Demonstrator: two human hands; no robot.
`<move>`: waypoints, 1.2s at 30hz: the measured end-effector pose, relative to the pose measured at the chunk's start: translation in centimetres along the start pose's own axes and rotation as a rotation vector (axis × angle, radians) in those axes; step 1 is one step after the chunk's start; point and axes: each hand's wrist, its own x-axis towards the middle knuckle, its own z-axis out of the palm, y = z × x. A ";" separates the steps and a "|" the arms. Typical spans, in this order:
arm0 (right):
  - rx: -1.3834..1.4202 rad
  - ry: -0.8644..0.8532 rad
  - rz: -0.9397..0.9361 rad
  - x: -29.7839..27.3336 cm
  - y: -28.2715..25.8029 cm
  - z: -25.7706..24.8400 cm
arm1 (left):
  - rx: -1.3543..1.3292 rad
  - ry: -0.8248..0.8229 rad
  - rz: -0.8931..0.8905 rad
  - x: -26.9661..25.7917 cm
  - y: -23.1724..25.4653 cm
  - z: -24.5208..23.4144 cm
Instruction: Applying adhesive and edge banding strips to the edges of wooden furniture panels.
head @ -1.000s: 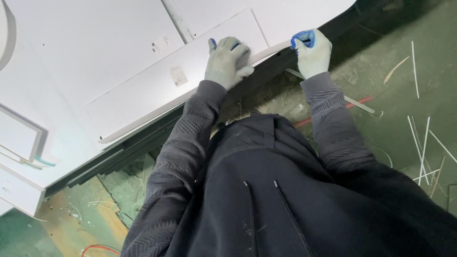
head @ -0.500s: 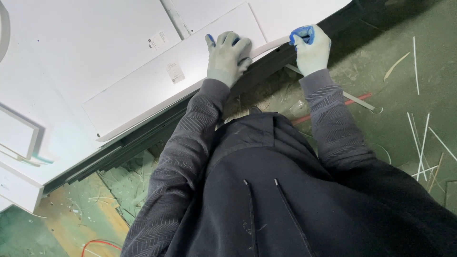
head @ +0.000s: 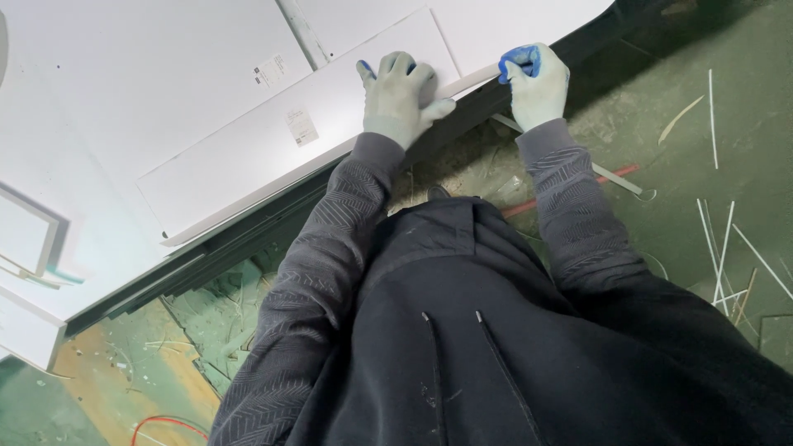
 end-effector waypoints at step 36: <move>-0.090 0.053 -0.021 1.0 2.9 1.3 | 0.273 -0.271 0.069 7.2 3.4 -0.1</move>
